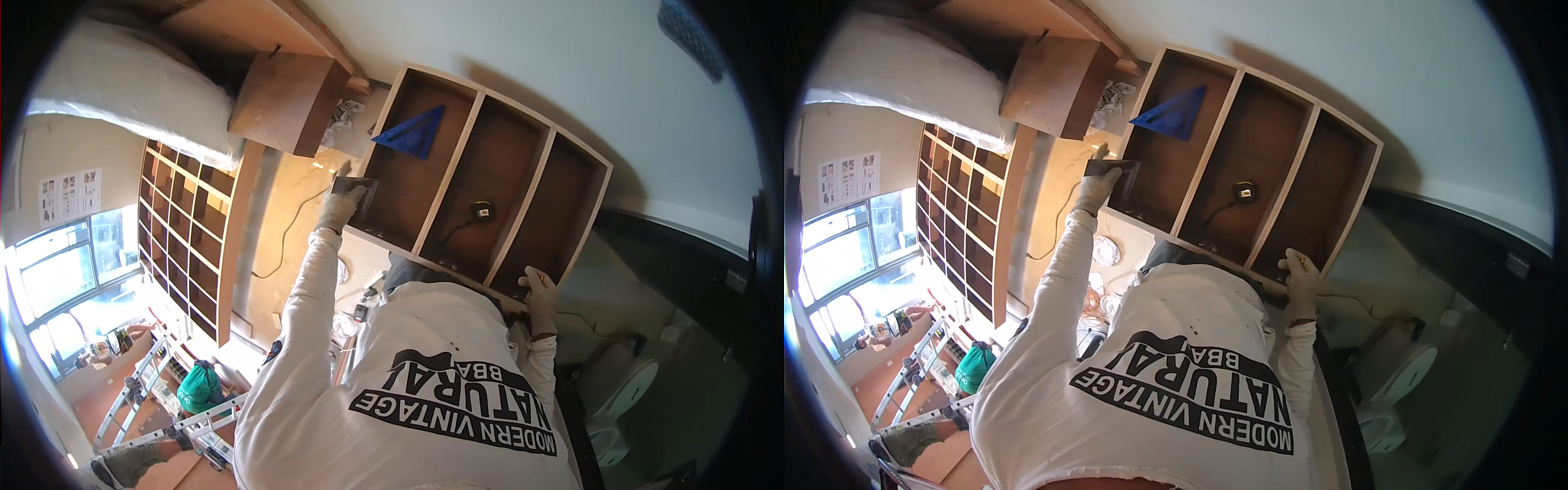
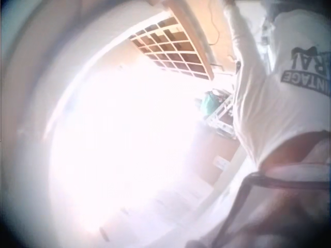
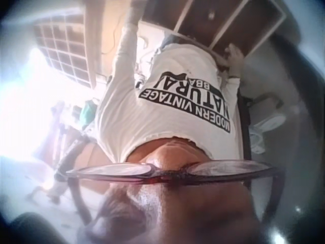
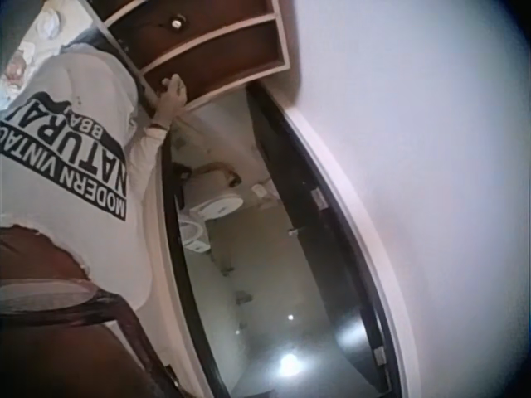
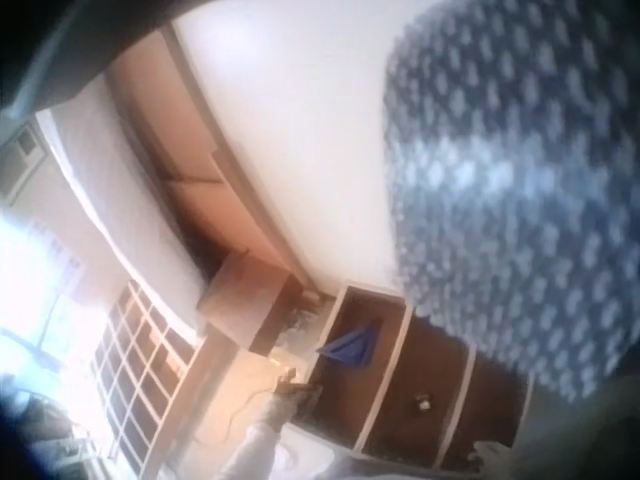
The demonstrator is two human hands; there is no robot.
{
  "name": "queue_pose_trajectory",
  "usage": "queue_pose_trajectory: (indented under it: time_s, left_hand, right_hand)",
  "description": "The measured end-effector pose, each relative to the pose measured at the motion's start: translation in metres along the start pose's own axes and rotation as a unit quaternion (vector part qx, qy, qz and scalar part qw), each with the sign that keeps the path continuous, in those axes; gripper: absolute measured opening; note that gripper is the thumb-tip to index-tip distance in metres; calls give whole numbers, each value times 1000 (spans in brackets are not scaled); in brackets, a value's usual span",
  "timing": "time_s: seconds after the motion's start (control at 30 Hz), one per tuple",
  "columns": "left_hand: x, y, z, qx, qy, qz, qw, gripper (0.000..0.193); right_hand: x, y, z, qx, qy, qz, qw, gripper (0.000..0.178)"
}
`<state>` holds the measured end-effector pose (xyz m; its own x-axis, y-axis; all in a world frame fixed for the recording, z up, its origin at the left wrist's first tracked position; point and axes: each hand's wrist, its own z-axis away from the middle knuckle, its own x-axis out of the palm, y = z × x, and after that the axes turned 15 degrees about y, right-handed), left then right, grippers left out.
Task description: The person measures and marks a wooden cabinet using a set square and a pencil. They then use a tape measure to measure the interior width of the cabinet.
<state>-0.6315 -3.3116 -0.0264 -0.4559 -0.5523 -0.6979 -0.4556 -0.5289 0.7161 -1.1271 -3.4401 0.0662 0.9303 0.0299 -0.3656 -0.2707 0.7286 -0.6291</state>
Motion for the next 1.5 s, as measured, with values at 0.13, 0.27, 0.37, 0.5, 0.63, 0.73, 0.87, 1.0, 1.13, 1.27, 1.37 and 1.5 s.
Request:
queue_pose_trajectory:
  time_s: [0.13,0.27,0.37,0.5,0.63,0.73,0.87,1.0,1.13,1.27,1.37,1.5]
  left_hand:
    - [-17,26,-25,116,-119,48,985,36]
    - [-24,60,-51,91,-181,-38,979,30]
    - [-38,88,-54,61,-178,-51,981,37]
    - [-61,124,-47,102,-194,-80,972,32]
    - [-57,120,-44,81,-173,29,981,22]
    - [-56,119,-37,54,-117,67,989,21]
    - [-34,68,-21,-36,-66,16,997,26]
    - [-27,40,-8,-108,-15,30,994,32]
    - [-24,38,-5,-140,43,68,987,31]
    - [-5,50,-28,-167,90,126,974,36]
    - [22,12,-57,-175,81,120,974,39]
    - [16,28,-57,-117,62,40,990,38]
  right_hand:
    - [19,-15,2,-42,-38,36,998,29]
    - [47,-10,-5,-86,-83,31,992,28]
    - [62,-18,6,-97,-106,26,989,26]
    - [57,-15,10,-100,-117,20,988,25]
    - [50,-8,10,-84,-94,11,992,26]
    - [43,-9,10,-71,-69,4,995,27]
    - [26,1,4,-53,-59,-20,997,28]
    - [14,7,2,-45,-33,-17,998,26]
    - [6,13,4,-32,-31,-30,999,28]
    - [11,15,4,-52,-35,-8,998,28]
    - [18,6,9,-48,-45,3,998,26]
    - [20,8,5,-67,-45,-10,997,27]
